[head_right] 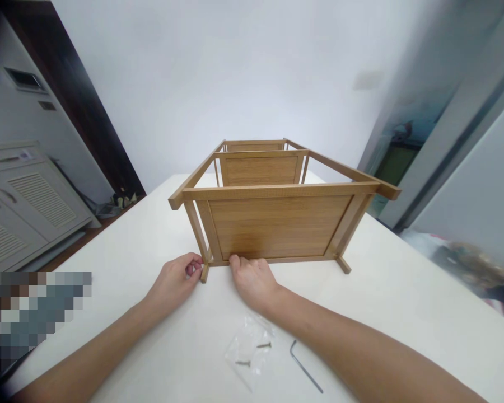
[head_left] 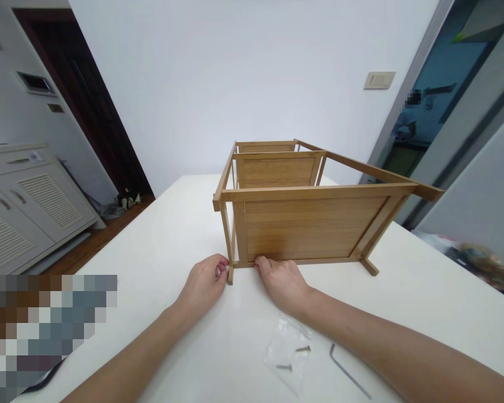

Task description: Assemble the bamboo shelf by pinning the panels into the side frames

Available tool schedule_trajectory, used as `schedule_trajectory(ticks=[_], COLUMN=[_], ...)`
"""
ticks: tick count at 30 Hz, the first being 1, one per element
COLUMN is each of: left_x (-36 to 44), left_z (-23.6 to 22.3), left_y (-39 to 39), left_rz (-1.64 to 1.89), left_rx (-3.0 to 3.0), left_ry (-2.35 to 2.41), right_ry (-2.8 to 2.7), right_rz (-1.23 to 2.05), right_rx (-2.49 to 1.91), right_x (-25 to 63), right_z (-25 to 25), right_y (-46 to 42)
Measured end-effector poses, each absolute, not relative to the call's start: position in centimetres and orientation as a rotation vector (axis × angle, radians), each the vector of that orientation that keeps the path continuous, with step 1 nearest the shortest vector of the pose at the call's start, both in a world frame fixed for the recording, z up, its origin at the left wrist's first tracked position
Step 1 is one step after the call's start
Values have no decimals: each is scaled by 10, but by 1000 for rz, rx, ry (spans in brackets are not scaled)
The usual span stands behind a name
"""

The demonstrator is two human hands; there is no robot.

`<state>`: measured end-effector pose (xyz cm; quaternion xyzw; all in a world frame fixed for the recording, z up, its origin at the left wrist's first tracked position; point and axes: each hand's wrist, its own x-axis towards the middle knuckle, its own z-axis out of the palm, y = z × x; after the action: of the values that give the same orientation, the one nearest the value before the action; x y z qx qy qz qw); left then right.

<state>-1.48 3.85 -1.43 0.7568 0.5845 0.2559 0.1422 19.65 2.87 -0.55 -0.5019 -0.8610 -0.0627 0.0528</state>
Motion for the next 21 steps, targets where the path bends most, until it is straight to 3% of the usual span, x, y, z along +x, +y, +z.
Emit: schedule_trajectory(ticks=[21], left_x=[-12], left_z=[-13], left_y=[35], left_rz=[722], left_rx=[2223], left_ry=[1724], right_ry=[-2652], right_rz=[-224], right_rx=[-1529], right_x=[195], right_z=[-3], right_y=[27])
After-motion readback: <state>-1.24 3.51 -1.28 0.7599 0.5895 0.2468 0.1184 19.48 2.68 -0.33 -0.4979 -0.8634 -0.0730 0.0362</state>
